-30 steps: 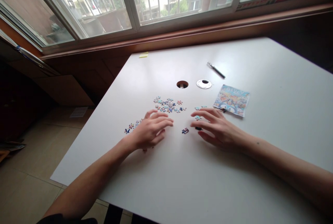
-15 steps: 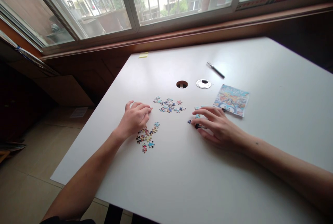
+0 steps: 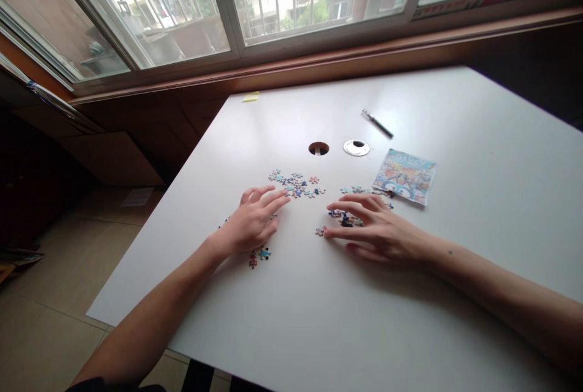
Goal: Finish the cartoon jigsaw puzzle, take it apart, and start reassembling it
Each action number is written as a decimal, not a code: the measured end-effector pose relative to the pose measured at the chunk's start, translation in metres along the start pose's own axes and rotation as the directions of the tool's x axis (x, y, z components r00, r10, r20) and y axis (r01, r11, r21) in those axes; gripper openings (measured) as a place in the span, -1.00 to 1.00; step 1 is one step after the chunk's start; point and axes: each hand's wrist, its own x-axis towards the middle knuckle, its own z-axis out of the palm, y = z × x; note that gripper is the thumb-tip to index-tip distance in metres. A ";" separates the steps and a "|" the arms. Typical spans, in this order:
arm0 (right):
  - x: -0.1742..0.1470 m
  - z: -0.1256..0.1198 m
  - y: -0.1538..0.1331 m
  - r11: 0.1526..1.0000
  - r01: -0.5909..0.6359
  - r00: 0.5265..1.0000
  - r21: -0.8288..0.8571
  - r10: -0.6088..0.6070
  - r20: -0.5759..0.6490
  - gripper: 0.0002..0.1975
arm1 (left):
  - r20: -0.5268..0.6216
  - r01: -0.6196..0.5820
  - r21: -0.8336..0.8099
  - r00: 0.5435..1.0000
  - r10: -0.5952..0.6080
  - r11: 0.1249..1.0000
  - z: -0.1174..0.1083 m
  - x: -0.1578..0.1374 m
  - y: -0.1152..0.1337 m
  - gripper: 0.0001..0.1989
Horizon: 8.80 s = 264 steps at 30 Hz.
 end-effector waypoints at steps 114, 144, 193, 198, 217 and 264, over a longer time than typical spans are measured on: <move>0.001 0.000 -0.003 0.997 -0.074 0.997 -0.025 0.074 0.009 -0.60 | -0.161 -0.027 -0.108 0.987 0.009 0.994 -0.005 0.020 0.010 -0.80; 0.003 0.004 -0.005 0.937 -0.344 0.939 -0.063 0.341 -0.050 -0.77 | -0.168 -0.070 0.111 0.982 0.088 0.991 0.008 0.033 -0.022 -0.64; 0.004 0.001 -0.006 0.972 -0.234 0.970 0.031 0.235 -0.065 -0.83 | -0.083 -0.173 0.039 0.981 0.175 0.984 -0.006 0.024 0.000 -0.86; 0.003 0.003 -0.003 0.975 -0.215 0.975 0.052 0.218 -0.049 -0.65 | -0.041 -0.346 -0.033 0.938 0.345 0.938 -0.002 0.021 0.022 -0.71; 0.003 0.003 -0.004 0.969 -0.243 0.969 0.049 0.245 -0.028 -0.51 | -0.115 -0.209 0.018 0.971 0.210 0.978 -0.002 0.027 0.013 -0.88; 0.005 0.001 -0.005 0.959 -0.281 0.957 0.030 0.283 -0.064 -0.86 | -0.087 -0.112 0.122 0.988 0.123 0.986 0.008 0.084 -0.006 -0.58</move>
